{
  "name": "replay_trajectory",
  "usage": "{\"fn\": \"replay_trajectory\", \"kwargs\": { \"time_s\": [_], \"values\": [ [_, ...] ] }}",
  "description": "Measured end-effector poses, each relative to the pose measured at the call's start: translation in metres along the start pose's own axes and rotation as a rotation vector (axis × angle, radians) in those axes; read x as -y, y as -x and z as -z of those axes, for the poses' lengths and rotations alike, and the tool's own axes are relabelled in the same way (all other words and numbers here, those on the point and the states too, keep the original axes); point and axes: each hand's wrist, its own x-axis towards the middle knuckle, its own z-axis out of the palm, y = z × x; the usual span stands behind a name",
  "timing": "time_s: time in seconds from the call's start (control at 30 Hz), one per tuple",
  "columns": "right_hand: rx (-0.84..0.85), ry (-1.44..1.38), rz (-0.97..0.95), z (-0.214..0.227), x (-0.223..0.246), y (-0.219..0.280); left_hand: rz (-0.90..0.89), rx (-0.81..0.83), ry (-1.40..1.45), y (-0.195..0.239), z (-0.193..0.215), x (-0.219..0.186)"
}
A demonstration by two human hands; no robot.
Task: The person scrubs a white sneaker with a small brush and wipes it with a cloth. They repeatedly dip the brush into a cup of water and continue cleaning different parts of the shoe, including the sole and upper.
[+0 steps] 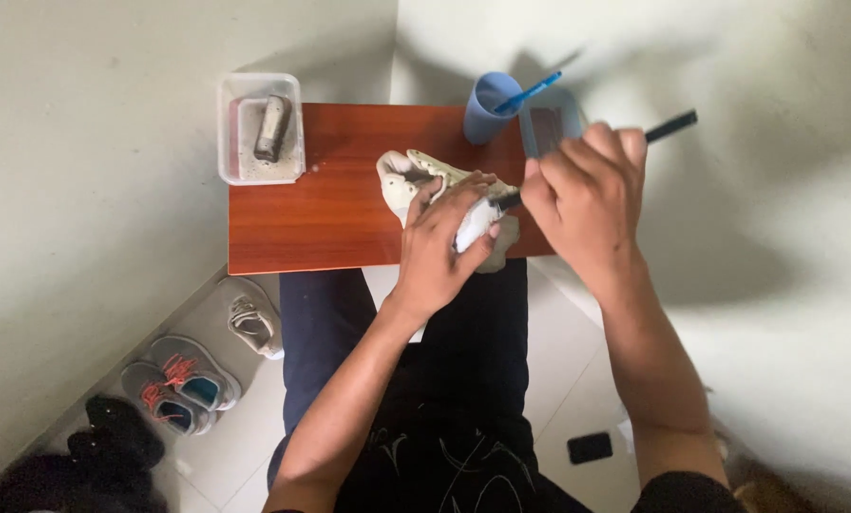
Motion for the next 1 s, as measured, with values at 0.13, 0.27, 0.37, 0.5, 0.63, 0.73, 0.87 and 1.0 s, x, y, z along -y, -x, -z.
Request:
{"fn": "replay_trajectory", "kwargs": {
  "time_s": [0.13, 0.27, 0.37, 0.5, 0.63, 0.73, 0.87, 1.0],
  "values": [
    [-0.007, -0.010, 0.088, -0.009, 0.028, 0.008, 0.001, 0.006, -0.020, 0.002, -0.003, 0.005],
    [-0.082, 0.053, -0.033, -0.017, 0.003, 0.026, 0.018, 0.026, 0.005, -0.002, -0.003, 0.004],
    [-0.106, 0.076, -0.068, -0.018, 0.005, 0.027, 0.019, 0.022, -0.002, 0.001, -0.006, 0.006],
    [-0.126, 0.004, -0.058, -0.023, 0.029, 0.028, 0.005, 0.053, -0.018, 0.002, -0.006, 0.004],
    [-0.121, 0.087, -0.130, -0.024, -0.004, 0.039, -0.008, 0.019, -0.033, 0.000, -0.002, 0.001],
    [-0.126, 0.068, -0.171, -0.019, 0.012, 0.033, -0.009, 0.026, -0.030, 0.001, -0.005, 0.002],
    [-0.088, 0.032, -0.136, -0.016, 0.021, 0.026, -0.020, 0.045, -0.040, 0.005, -0.006, 0.004],
    [-0.032, 0.090, -0.171, -0.014, 0.001, 0.030, -0.025, 0.066, -0.031, 0.005, -0.003, -0.001]
  ]
}}
